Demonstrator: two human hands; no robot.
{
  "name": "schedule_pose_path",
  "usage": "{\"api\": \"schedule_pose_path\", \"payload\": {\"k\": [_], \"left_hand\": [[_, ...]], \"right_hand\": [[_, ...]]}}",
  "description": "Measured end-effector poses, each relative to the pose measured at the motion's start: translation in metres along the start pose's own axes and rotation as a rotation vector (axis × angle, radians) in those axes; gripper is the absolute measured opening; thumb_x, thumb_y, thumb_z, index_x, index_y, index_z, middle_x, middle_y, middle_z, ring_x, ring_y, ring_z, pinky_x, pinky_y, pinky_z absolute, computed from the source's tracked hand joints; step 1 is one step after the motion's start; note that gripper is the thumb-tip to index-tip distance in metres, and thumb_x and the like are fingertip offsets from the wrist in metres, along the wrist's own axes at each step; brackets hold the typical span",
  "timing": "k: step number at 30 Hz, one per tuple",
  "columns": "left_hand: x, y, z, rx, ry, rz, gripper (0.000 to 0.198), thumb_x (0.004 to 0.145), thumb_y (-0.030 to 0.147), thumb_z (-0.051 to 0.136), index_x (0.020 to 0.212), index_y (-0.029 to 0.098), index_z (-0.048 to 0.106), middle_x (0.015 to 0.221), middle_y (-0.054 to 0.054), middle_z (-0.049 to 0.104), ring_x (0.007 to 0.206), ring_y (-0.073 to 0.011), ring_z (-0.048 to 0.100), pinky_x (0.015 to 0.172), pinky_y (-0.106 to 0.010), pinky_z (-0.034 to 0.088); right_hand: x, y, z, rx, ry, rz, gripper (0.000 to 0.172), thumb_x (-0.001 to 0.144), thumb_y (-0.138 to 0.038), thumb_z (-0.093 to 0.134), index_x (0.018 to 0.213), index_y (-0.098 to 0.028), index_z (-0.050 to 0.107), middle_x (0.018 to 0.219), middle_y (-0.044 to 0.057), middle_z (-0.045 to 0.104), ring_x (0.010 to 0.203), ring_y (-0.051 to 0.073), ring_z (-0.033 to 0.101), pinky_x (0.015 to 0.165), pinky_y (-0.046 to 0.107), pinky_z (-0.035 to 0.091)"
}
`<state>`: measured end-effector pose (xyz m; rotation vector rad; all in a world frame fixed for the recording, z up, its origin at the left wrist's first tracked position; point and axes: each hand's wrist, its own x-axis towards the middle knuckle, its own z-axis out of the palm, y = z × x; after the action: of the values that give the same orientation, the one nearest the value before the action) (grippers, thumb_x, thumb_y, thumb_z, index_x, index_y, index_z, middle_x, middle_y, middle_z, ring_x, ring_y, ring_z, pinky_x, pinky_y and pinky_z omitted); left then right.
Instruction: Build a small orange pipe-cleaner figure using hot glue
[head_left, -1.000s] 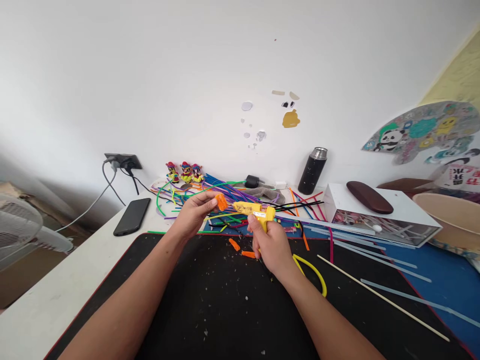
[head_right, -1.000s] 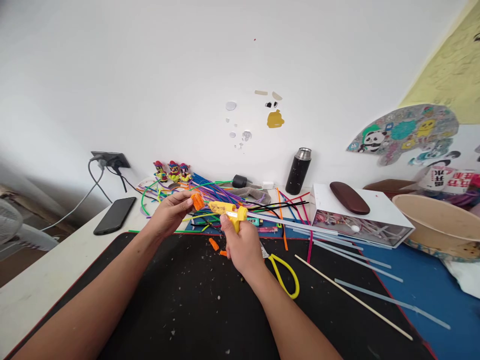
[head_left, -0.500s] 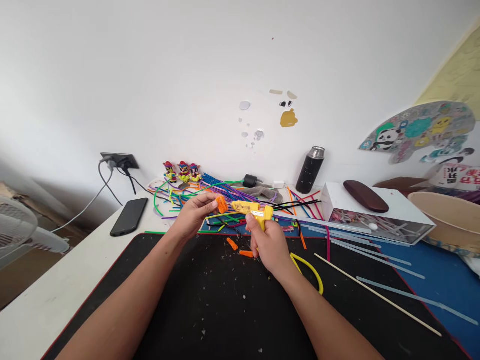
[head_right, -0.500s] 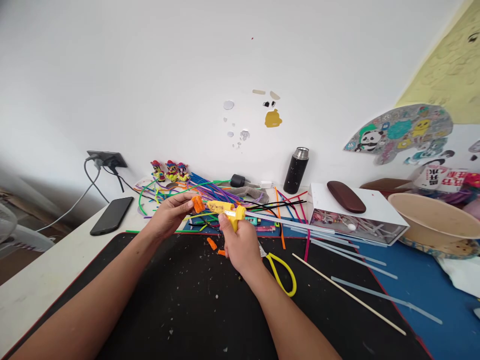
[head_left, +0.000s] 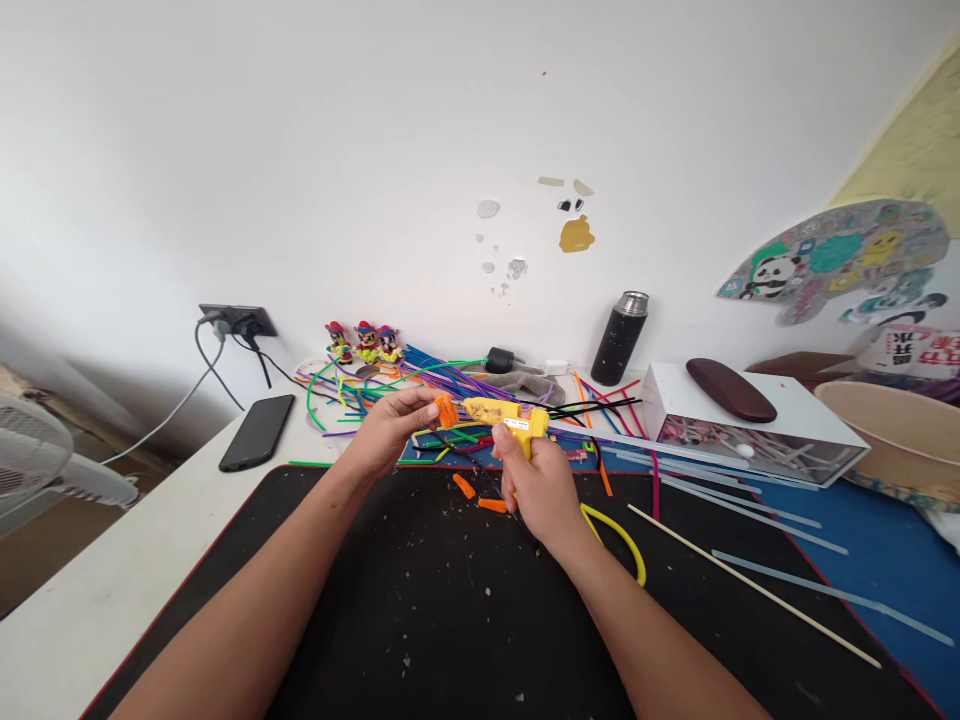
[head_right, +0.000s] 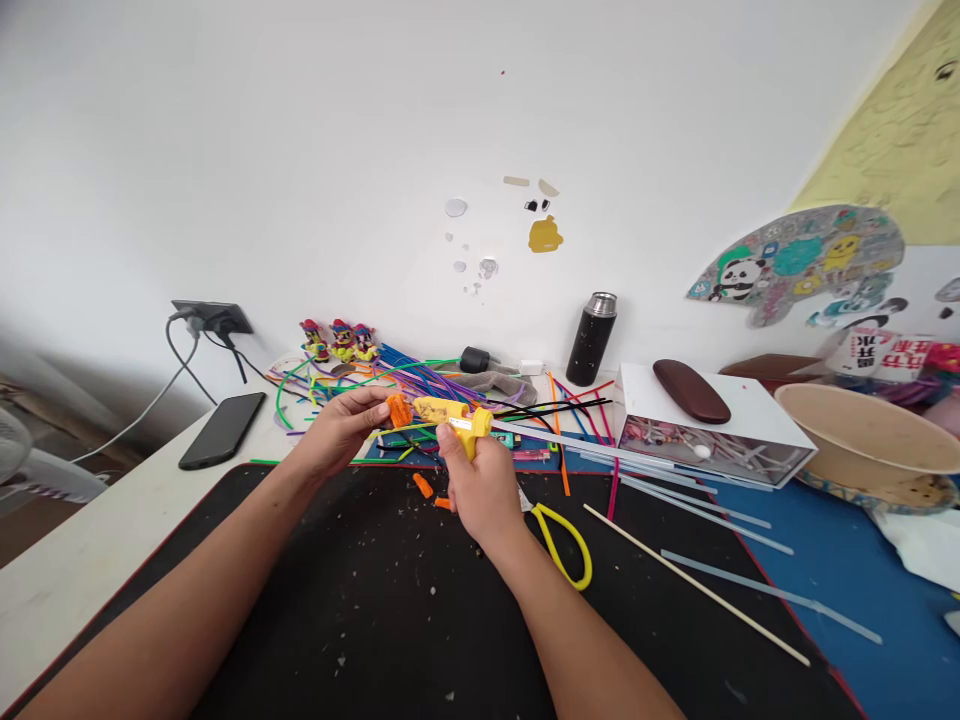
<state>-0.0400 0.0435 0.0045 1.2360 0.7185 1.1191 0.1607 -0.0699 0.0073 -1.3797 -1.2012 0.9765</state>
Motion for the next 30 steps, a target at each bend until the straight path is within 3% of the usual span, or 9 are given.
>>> {"api": "schedule_pose_path", "payload": {"k": [30], "left_hand": [[-0.0003,0.0007,0.0039,0.071,-0.021,0.017,0.037,0.06,0.034,0.1,0.089,0.019,0.083,0.084,-0.005,0.077,0.076,-0.0184,0.067,0.073,-0.029,0.052]], "right_hand": [[-0.0033,-0.0019,0.0024,0.008,-0.022,0.008,0.061,0.092,-0.079,0.054,0.071,-0.022,0.059,0.037,-0.005,0.046,0.035,0.014,0.048,0.042,0.026,0.039]]}}
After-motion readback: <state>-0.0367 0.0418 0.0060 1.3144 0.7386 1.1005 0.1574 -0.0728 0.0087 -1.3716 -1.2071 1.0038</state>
